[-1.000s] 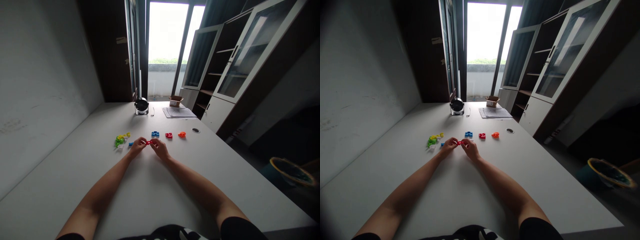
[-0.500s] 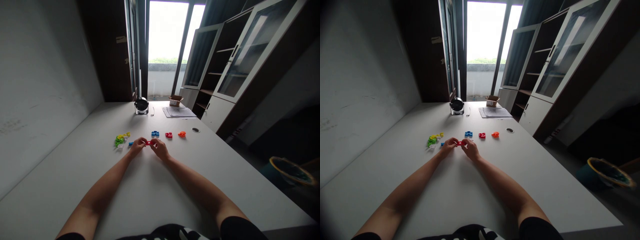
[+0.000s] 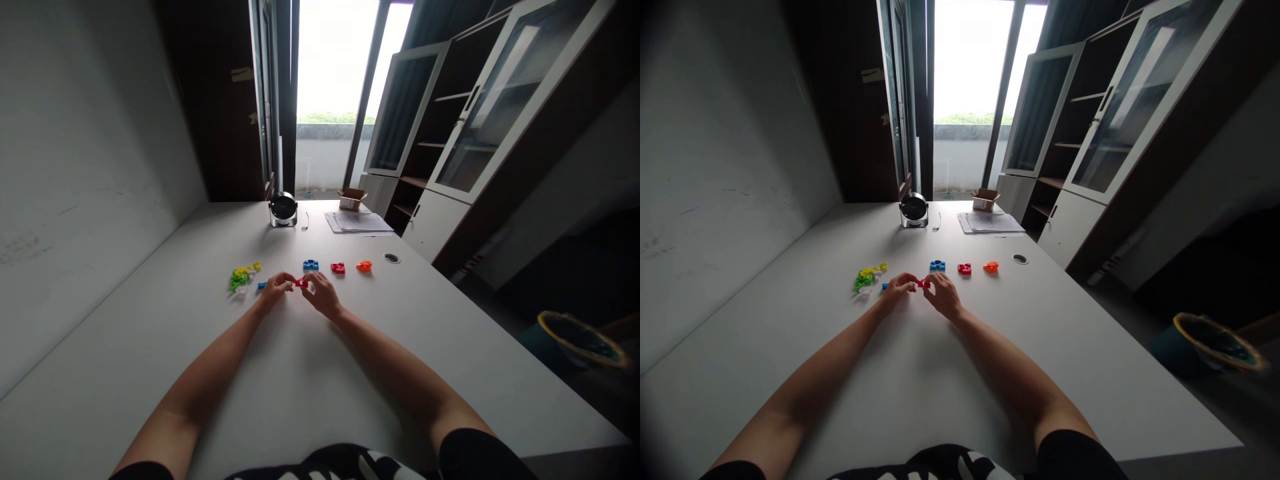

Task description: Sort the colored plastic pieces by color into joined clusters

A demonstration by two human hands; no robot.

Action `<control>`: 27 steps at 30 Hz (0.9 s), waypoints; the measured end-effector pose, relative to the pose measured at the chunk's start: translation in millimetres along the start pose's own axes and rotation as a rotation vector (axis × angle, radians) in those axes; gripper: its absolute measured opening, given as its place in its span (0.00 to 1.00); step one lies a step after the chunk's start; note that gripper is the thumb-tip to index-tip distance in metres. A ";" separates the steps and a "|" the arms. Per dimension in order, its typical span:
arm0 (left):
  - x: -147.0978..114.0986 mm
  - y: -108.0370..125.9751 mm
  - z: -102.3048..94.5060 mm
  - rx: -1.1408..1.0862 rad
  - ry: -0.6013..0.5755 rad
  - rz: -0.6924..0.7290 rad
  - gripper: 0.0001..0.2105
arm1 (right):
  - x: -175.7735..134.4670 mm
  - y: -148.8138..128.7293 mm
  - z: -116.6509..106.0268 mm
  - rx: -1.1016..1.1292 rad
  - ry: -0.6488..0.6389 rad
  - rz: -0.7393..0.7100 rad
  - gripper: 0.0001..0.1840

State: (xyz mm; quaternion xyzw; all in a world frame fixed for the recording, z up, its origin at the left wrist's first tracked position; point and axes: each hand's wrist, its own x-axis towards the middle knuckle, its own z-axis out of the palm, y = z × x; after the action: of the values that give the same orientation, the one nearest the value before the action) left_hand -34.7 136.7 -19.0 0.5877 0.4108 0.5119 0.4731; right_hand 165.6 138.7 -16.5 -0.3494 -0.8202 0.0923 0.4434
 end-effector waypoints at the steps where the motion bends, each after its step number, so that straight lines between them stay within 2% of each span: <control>1: -0.1 -0.1 0.1 0.000 -0.002 -0.002 0.09 | 1.4 2.4 -1.8 -0.010 0.007 -0.007 0.03; 6: 0.5 -4.7 -0.5 0.007 -0.014 -0.008 0.10 | 9.6 30.1 -17.4 -0.064 0.145 0.082 0.04; 12: 2.0 -9.7 -1.7 -0.001 -0.028 -0.017 0.12 | 8.6 88.9 -45.7 -0.169 0.335 0.339 0.10; 18: 3.1 -13.5 -1.7 0.012 -0.038 -0.017 0.12 | 0.3 126.8 -50.2 -0.196 0.329 0.480 0.10; 27: 3.0 -13.1 0.0 0.056 -0.059 0.011 0.11 | -3.5 144.3 -45.0 -0.211 0.267 0.625 0.08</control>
State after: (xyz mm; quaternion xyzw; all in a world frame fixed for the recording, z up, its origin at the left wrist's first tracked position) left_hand -34.2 142.4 -31.1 0.6178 0.4077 0.4851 0.4656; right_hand 273.4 235.9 -58.8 -0.6364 -0.6135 0.0918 0.4584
